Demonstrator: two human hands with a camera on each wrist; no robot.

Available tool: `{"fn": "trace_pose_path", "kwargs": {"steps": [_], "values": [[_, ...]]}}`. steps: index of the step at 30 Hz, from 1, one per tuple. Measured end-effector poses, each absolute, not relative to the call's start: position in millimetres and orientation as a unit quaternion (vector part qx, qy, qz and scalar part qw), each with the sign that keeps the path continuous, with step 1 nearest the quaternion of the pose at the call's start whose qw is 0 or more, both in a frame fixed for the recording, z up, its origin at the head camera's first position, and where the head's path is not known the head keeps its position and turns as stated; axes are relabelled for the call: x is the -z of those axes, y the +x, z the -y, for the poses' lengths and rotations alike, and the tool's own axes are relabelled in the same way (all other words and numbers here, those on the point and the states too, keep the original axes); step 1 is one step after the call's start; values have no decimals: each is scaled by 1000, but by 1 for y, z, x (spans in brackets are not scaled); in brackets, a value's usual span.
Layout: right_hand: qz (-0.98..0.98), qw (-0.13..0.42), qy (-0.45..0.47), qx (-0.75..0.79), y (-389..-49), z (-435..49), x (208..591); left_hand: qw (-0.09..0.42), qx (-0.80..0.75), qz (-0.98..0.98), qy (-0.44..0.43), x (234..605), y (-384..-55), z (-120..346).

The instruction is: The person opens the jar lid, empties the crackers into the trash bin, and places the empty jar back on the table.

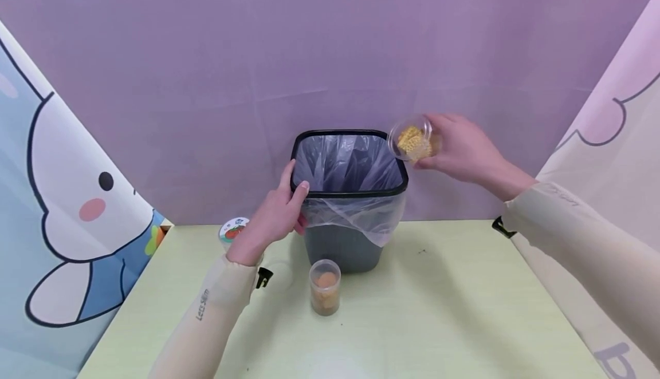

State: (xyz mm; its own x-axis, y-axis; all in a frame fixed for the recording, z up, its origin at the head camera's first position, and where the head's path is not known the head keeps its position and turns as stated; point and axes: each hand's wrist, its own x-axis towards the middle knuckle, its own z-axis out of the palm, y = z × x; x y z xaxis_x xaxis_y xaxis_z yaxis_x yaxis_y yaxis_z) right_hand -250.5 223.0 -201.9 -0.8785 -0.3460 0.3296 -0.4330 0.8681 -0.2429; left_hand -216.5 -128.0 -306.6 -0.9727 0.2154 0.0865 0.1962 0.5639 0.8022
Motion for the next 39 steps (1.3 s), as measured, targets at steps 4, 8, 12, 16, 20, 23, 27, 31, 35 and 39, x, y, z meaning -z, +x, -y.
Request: {"fn": "trace_pose_path", "kwargs": {"steps": [4, 8, 12, 16, 20, 23, 27, 31, 35, 39], "values": [[959, 152, 210, -112, -255, -216, 202, 9, -450, -885, 118, 308, -217, 128], [953, 173, 240, -59, -261, -210, 204, 8, -449, -886, 117, 309, -216, 128], [945, 189, 267, -23, -265, -206, 205, 7, -450, -886, 114, 309, -217, 128], [936, 204, 288, -2, -268, -201, 205, 9, -448, -886, 115, 308, -217, 128], [927, 216, 306, 20, -272, -197, 205, 10, -450, -886, 110, 309, -218, 128], [918, 224, 324, 47, -274, -192, 206, 10, -449, -887, 109, 309, -218, 129], [896, 248, 357, 91, -276, -187, 208, 6, -449, -887, 110, 310, -219, 129], [878, 270, 379, 115, -276, -185, 210, 4, -451, -886, 109, 312, -220, 128], [870, 278, 387, 126, -275, -186, 212, 4, -453, -885, 109, 313, -221, 128], [866, 280, 390, 140, -275, -187, 211, 5, -453, -885, 109, 314, -221, 129]]}}
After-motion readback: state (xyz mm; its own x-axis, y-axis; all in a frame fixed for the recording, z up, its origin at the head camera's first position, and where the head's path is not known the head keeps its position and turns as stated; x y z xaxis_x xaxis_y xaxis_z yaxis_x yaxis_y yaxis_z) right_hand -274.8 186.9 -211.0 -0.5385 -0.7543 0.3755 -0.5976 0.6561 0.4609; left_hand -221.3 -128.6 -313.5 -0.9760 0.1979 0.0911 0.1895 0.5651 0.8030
